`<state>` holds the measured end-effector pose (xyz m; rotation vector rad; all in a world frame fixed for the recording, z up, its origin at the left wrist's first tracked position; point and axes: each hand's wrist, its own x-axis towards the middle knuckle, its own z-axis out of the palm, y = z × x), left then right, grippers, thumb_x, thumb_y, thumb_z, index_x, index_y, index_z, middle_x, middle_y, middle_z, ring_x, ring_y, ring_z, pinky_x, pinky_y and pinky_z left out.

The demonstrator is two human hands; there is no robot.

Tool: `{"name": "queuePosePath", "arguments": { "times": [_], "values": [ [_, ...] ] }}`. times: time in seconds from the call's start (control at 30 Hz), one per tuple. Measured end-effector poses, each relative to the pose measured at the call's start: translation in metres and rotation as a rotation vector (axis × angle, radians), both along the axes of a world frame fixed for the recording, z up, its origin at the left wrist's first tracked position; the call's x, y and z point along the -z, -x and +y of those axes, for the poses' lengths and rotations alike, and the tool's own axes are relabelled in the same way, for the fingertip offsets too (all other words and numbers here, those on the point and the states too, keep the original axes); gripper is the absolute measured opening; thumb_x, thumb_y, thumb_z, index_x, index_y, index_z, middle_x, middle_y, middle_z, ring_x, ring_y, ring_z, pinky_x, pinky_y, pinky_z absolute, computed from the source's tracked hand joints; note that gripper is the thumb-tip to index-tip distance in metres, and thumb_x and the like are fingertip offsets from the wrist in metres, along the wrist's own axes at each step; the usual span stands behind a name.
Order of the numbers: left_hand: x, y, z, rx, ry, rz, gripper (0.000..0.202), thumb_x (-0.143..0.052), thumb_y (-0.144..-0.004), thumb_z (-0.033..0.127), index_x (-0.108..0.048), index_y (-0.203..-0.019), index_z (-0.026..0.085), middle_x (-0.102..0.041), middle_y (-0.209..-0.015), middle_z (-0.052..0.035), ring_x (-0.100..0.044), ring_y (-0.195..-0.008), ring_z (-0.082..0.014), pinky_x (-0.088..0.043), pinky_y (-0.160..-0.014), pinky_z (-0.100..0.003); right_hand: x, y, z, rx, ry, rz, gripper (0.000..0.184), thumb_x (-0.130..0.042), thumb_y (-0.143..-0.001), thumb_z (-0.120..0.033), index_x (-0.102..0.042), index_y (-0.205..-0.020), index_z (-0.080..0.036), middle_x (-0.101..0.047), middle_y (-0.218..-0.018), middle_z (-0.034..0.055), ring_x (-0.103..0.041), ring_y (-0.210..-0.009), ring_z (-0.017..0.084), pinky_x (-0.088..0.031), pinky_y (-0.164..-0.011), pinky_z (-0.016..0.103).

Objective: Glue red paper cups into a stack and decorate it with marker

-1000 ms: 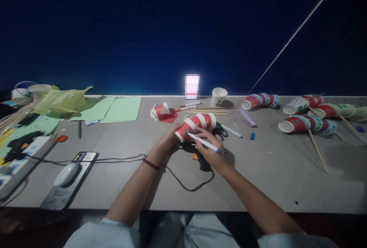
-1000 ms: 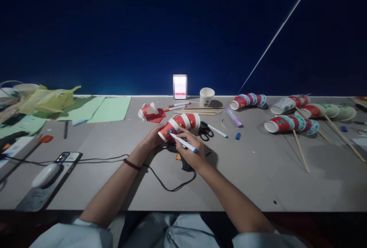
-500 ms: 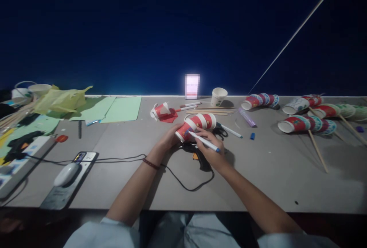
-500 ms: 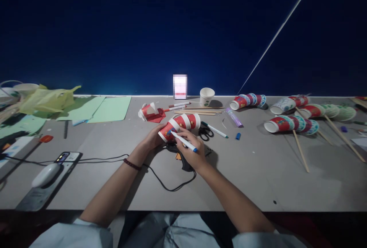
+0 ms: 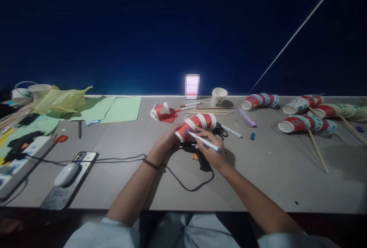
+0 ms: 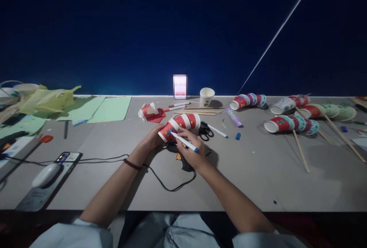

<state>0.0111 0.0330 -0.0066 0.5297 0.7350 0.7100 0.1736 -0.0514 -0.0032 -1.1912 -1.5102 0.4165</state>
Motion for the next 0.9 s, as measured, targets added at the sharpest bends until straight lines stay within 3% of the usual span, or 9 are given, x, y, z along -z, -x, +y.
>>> {"name": "queuePosePath", "arguments": {
  "times": [0.37, 0.63, 0.9],
  "values": [
    [0.0016, 0.0009, 0.0001, 0.013, -0.023, 0.006, 0.043, -0.046, -0.096, 0.033, -0.069, -0.115, 0.003, -0.078, -0.093, -0.0161, -0.073, -0.084, -0.0255, -0.056, -0.081, -0.035, 0.0048, -0.0005, 0.0013, 0.018, -0.032, -0.043, 0.012, -0.065, -0.085, -0.022, -0.071, -0.095, -0.024, -0.077, -0.111, 0.0077, -0.074, -0.102, 0.024, -0.060, -0.090, 0.037],
    [-0.0004, 0.0003, -0.0009, -0.019, 0.010, 0.020, 0.040, -0.049, -0.095, 0.033, -0.071, -0.108, 0.003, -0.077, -0.088, -0.0164, -0.073, -0.071, -0.0234, -0.056, -0.068, -0.031, -0.0034, -0.0008, -0.0005, -0.004, -0.042, -0.077, 0.009, -0.063, -0.081, -0.019, -0.070, -0.086, -0.023, -0.078, -0.108, 0.0086, -0.074, -0.105, 0.026, -0.061, -0.087, 0.037],
    [0.0024, 0.0016, 0.0005, -0.011, 0.005, 0.038, 0.038, -0.048, -0.095, 0.033, -0.073, -0.102, 0.005, -0.078, -0.086, -0.0150, -0.073, -0.069, -0.0218, -0.057, -0.067, -0.030, -0.0012, -0.0015, -0.0002, -0.003, -0.040, -0.064, 0.008, -0.064, -0.083, -0.019, -0.069, -0.087, -0.023, -0.078, -0.108, 0.0091, -0.074, -0.105, 0.026, -0.060, -0.089, 0.038]
  ]
}}
